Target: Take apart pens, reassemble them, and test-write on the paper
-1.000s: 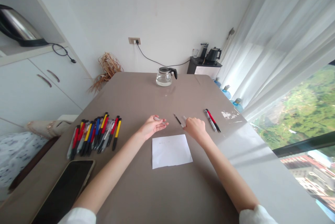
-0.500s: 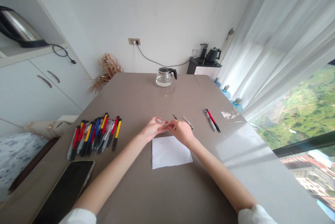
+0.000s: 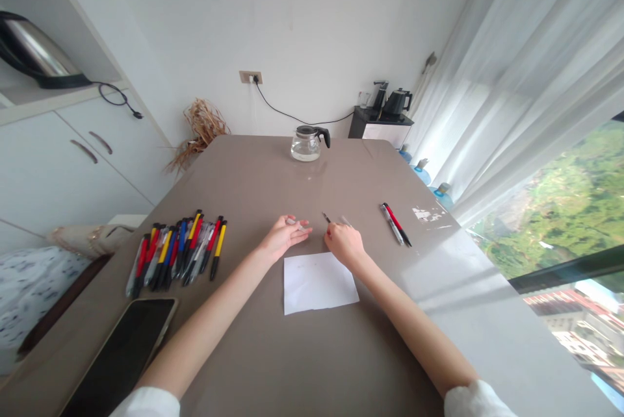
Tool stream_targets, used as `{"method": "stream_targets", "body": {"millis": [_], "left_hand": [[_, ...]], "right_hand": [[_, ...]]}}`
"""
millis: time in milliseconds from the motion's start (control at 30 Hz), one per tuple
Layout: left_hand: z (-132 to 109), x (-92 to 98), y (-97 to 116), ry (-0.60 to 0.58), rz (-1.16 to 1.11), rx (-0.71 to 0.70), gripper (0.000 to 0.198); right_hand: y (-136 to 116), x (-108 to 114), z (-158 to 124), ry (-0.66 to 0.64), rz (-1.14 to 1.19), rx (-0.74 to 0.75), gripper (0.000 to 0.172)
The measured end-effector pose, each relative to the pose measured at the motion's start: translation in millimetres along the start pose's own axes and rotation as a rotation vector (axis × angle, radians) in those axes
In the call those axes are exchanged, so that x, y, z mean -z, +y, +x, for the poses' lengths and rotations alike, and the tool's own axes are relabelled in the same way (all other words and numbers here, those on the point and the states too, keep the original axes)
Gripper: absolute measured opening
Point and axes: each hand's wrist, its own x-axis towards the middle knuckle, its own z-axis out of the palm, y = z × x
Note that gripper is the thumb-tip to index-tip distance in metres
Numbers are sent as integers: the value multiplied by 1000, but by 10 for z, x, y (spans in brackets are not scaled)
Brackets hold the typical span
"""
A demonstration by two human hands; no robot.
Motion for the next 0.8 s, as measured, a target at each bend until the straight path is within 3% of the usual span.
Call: {"method": "stream_targets", "body": {"millis": [267,433,600,800], "left_hand": [[-26,11,50,21,165,-10,22],[-35,-34,9,-32,509,-104,33],[-78,-128,-78,-131,759,-319,30],[-206,-254,12,-186,800,-380,20]], "right_hand": [[19,-35,17,-50,-32,-81,28],[-1,15,1,40,52,-83,37],[-28,29,-20,48,361,39,49],[-13,-72,40,-59,853,54,48]]}}
